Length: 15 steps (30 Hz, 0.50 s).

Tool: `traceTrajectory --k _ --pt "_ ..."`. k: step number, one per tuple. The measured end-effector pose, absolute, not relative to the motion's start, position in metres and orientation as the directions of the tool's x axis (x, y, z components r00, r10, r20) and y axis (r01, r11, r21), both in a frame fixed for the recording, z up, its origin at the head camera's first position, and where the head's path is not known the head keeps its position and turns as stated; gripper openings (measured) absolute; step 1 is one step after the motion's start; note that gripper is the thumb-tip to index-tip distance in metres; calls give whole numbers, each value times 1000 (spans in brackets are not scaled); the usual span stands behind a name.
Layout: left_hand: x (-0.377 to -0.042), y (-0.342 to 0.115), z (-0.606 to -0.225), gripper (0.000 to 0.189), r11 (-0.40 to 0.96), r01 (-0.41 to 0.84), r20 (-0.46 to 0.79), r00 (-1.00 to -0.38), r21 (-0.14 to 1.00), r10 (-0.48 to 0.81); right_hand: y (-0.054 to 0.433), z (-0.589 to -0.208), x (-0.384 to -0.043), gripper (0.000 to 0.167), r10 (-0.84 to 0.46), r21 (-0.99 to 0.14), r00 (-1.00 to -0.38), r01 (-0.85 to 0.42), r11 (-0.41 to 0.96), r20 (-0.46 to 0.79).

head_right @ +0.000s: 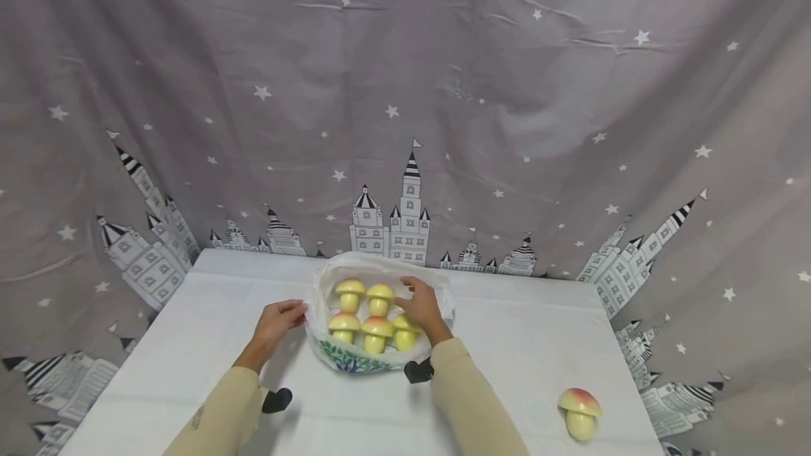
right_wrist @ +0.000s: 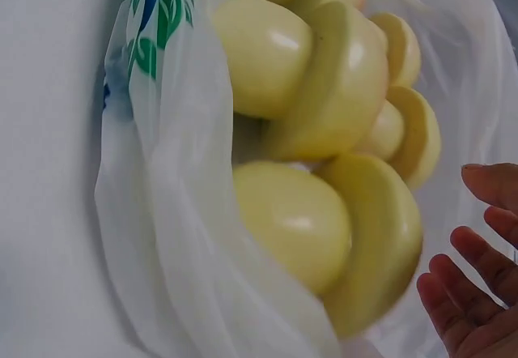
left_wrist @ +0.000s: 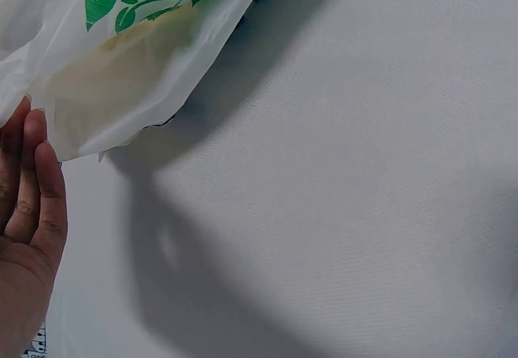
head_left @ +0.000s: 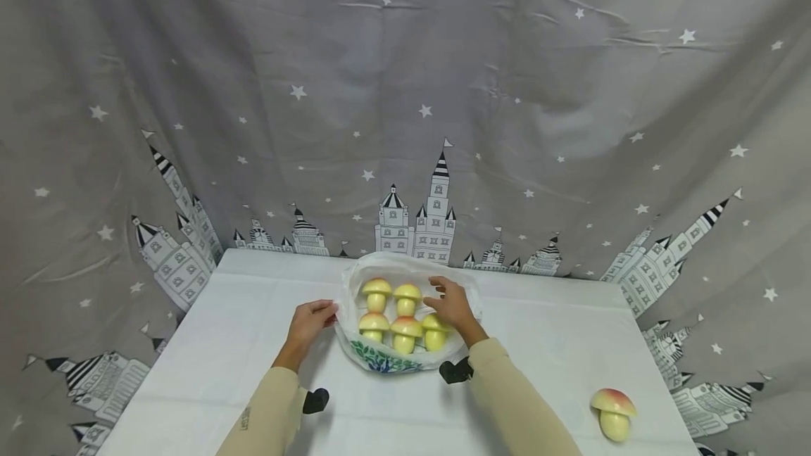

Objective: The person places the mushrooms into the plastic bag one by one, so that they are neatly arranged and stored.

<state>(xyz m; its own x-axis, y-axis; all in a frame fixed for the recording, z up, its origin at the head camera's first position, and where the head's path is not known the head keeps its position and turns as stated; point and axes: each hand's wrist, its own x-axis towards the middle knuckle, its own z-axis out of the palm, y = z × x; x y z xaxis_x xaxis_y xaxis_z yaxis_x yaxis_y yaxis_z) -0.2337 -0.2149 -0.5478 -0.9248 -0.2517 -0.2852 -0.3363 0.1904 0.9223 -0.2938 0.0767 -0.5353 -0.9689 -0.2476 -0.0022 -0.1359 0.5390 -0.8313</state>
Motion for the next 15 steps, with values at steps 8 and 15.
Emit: traceTrajectory --k 8,15 --pt "-230 -217 -549 35 176 -349 -298 -918 921 -261 106 -527 -280 42 -191 -855 -981 -135 500 43" --pt "-234 -213 -546 36 180 -346 -295 -920 921 -258 142 -512 -271 41 -121 -875 -991 -102 473 51"
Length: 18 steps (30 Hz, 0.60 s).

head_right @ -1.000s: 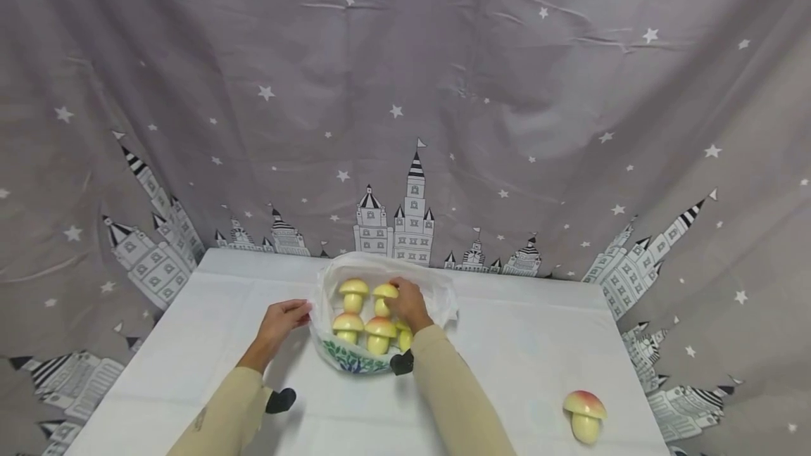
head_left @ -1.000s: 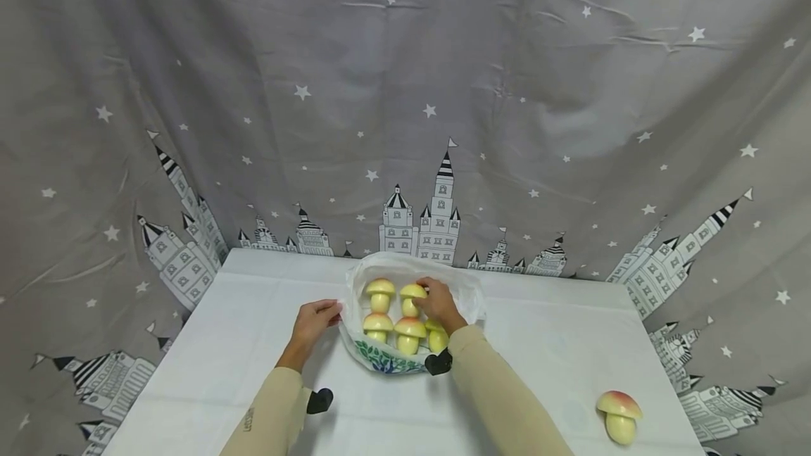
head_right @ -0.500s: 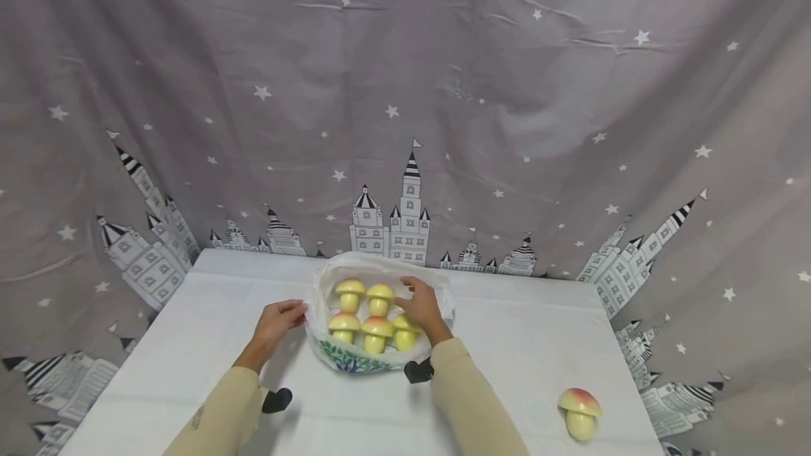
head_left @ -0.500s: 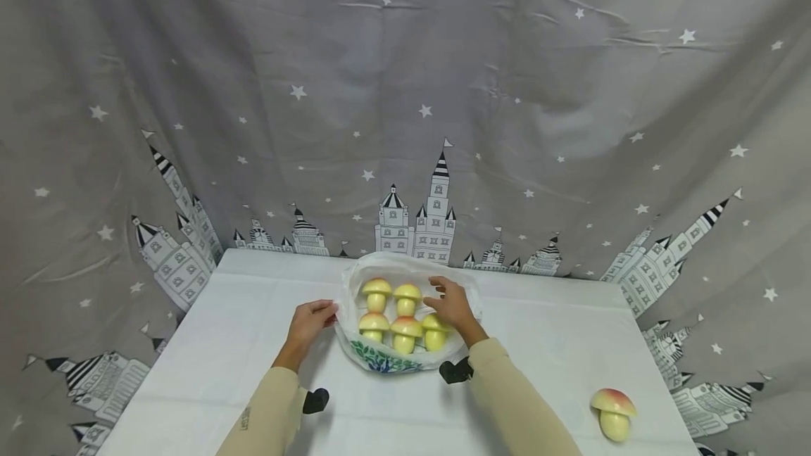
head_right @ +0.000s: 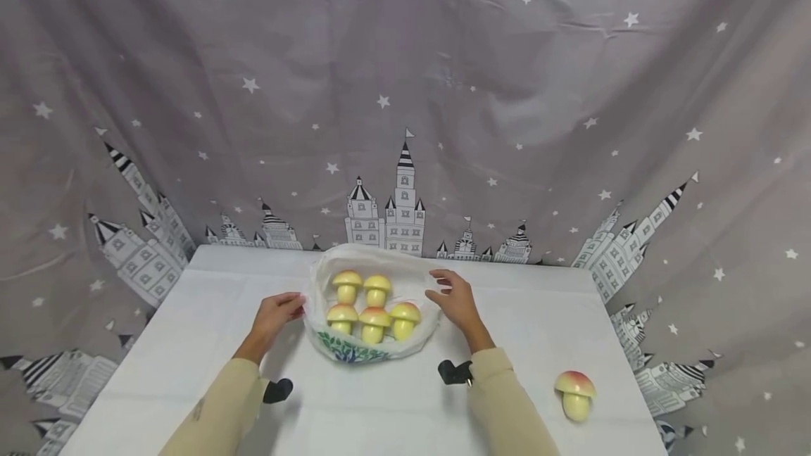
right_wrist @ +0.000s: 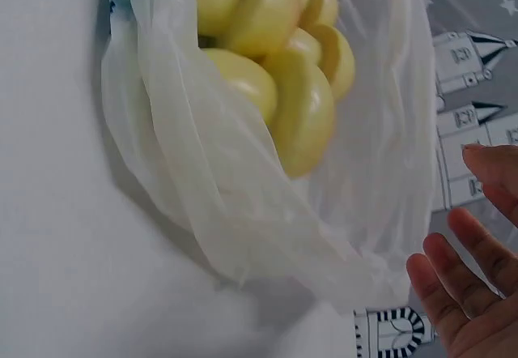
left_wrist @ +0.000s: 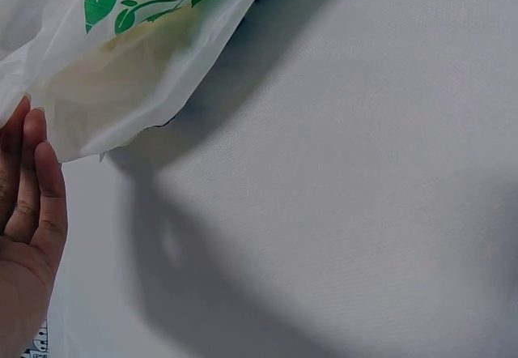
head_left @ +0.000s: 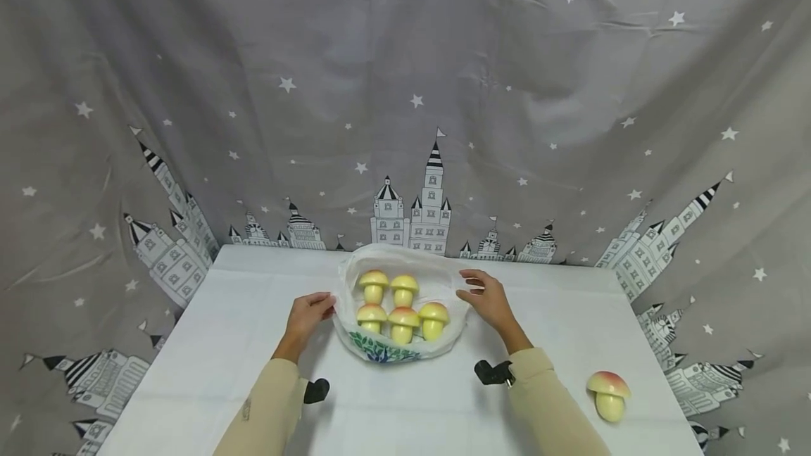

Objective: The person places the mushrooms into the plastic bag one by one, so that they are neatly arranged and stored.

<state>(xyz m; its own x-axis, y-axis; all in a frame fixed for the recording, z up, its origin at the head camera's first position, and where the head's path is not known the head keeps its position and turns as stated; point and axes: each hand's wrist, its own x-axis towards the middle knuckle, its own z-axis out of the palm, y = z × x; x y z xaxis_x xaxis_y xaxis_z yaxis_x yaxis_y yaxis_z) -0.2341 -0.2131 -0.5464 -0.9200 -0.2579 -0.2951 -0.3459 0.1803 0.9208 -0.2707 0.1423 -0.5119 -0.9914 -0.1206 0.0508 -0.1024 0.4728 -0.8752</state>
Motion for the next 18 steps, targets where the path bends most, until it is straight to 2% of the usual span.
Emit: traceTrajectory --k 9,18 --pt "-235 -213 -545 36 183 -369 -318 -913 911 -256 189 -504 -260 45 -67 -871 -998 -49 489 18" --pt "-236 -213 -543 36 193 -365 -314 -916 911 -250 234 -502 -246 47 -51 -869 -997 -75 489 58"
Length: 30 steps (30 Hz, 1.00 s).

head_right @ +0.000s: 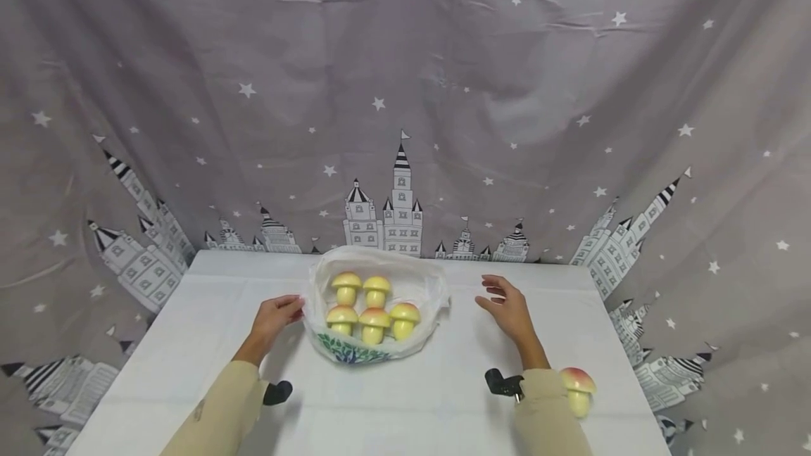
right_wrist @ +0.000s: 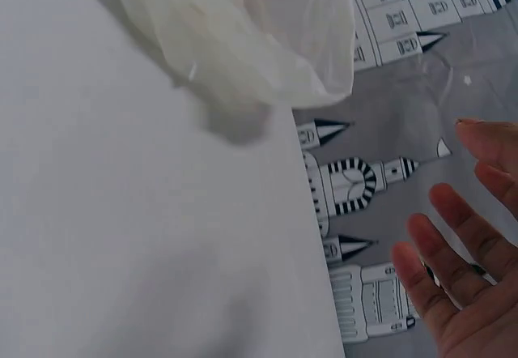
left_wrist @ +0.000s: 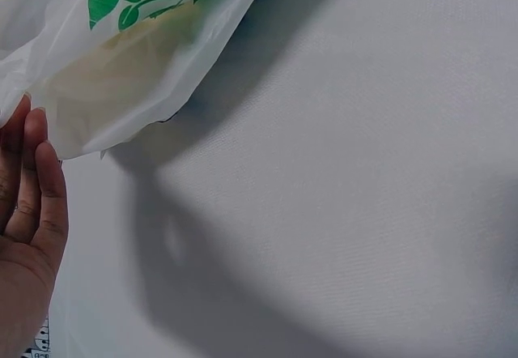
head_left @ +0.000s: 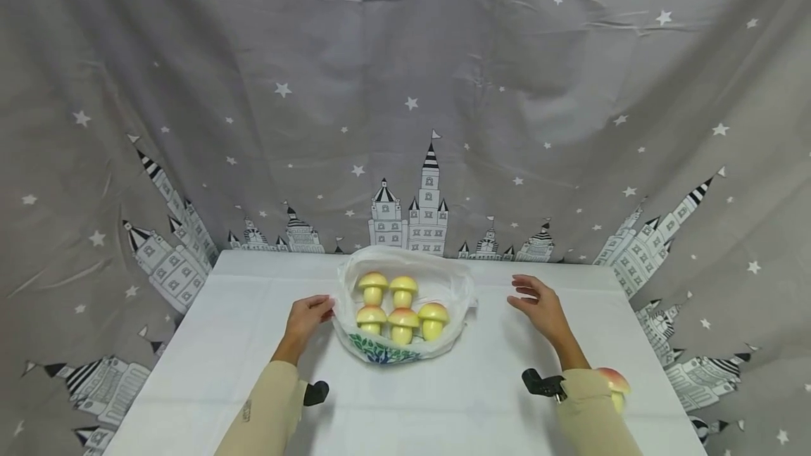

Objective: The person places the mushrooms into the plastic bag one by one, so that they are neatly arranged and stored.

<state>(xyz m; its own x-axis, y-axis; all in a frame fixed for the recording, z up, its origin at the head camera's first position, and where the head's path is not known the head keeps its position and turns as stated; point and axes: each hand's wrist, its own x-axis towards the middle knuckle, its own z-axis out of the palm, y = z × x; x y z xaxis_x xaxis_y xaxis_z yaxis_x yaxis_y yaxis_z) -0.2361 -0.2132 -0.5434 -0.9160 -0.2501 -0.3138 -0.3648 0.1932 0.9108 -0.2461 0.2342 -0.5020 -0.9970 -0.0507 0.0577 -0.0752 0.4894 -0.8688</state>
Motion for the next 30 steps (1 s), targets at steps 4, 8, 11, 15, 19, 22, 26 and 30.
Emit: traceTrajectory --k 4,8,11,15,19,22,26,30 --pt "-237 -213 -544 36 197 -368 -314 -914 909 -258 251 -503 -240 48 -46 -853 -997 -75 517 60" --pt "-237 -213 -545 36 200 -367 -313 -915 909 -254 269 -504 -232 49 -38 -840 -999 -49 540 34" --pt "-236 -213 -545 36 208 -371 -317 -914 905 -255 283 -503 -225 50 -33 -844 -999 -31 535 16" --pt "-237 -213 -544 36 215 -362 -306 -918 907 -253 301 -503 -216 49 -23 -840 -999 -32 541 23" --pt "-238 -214 -544 36 212 -346 -292 -924 914 -245 316 -507 -206 47 -14 -821 -999 -42 569 41" --pt "-237 -214 -543 36 208 -349 -296 -923 914 -247 325 -511 -198 48 -7 -803 -999 -38 594 41" --pt "-235 -215 -543 35 206 -346 -295 -924 915 -243 336 -517 -187 50 5 -785 -1000 -12 619 19" --pt "-235 -215 -543 35 206 -339 -288 -927 918 -241 344 -520 -178 52 15 -788 -999 32 615 -29"
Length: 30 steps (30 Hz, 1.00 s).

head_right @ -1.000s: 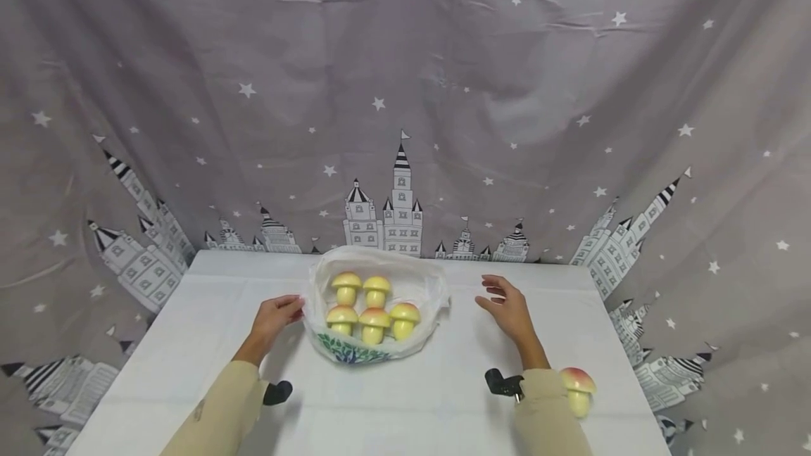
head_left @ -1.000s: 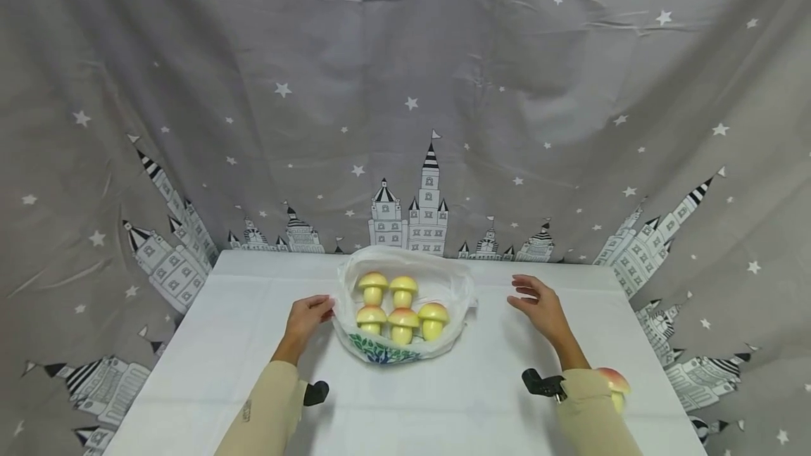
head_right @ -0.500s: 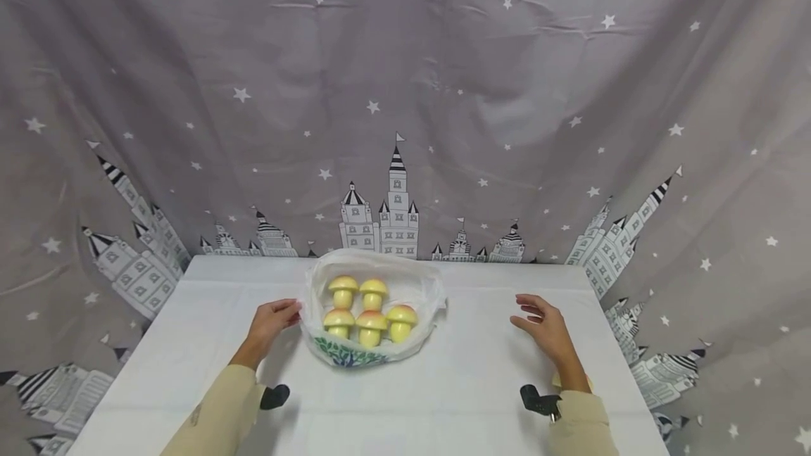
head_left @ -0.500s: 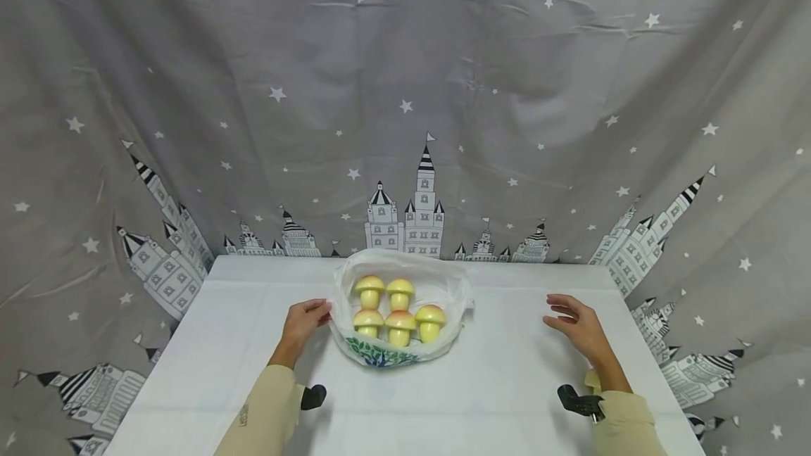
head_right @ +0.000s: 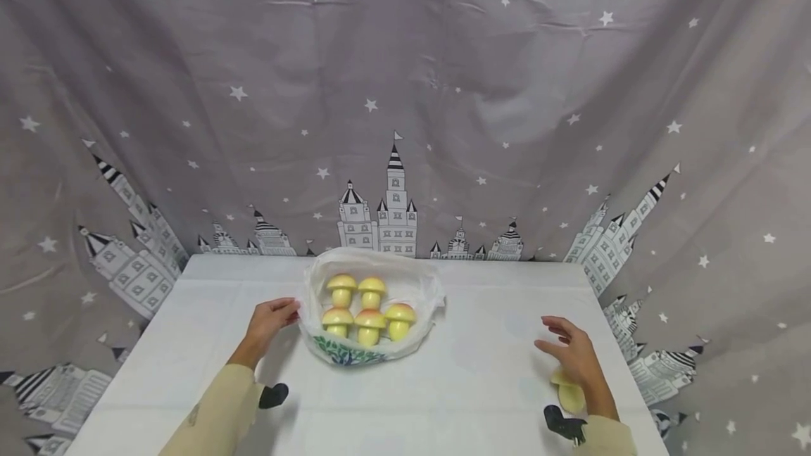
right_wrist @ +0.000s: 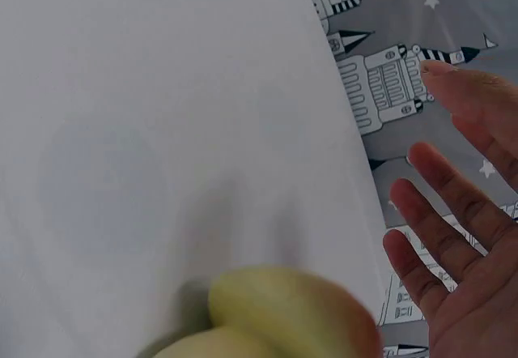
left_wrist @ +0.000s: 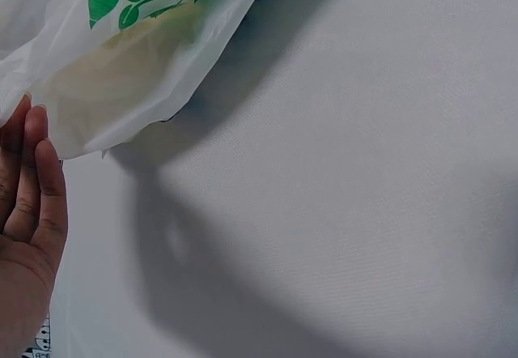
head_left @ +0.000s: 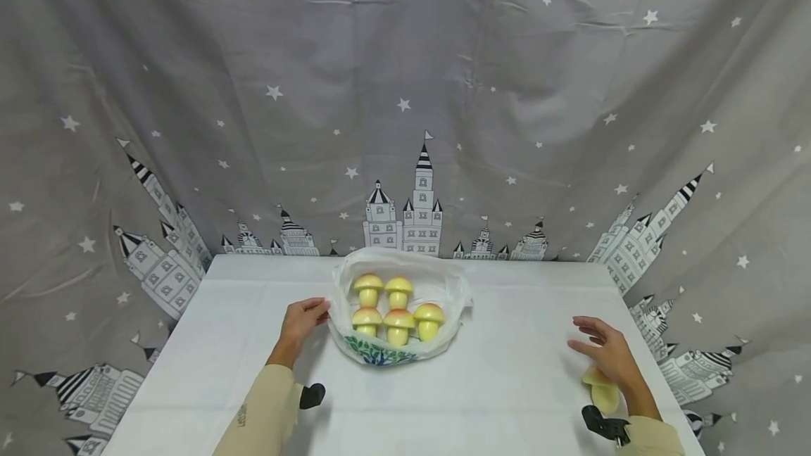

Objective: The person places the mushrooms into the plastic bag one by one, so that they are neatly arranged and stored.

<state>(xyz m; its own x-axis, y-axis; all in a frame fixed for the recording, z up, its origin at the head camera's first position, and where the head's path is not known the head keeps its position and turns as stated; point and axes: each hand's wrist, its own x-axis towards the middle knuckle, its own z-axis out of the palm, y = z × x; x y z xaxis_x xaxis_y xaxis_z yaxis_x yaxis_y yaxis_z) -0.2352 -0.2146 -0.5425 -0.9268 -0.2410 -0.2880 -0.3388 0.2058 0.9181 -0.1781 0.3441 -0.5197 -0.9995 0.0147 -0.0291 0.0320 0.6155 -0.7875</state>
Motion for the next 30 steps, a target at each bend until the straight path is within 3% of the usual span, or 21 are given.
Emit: traceTrajectory --k 8,18,24,30 --pt "-236 -215 -542 36 193 -342 -294 -925 920 -240 357 -526 -164 54 47 -745 -997 77 662 -62" --pt "-235 -216 -541 36 197 -351 -301 -922 916 -243 367 -536 -152 62 19 -781 -972 202 591 -236" --pt "-235 -213 -541 35 194 -351 -301 -922 916 -244 373 -540 -148 63 -21 -791 -978 157 592 -209" --pt "-236 -212 -541 35 191 -350 -301 -922 917 -241 378 -544 -142 65 -24 -789 -968 188 585 -248"
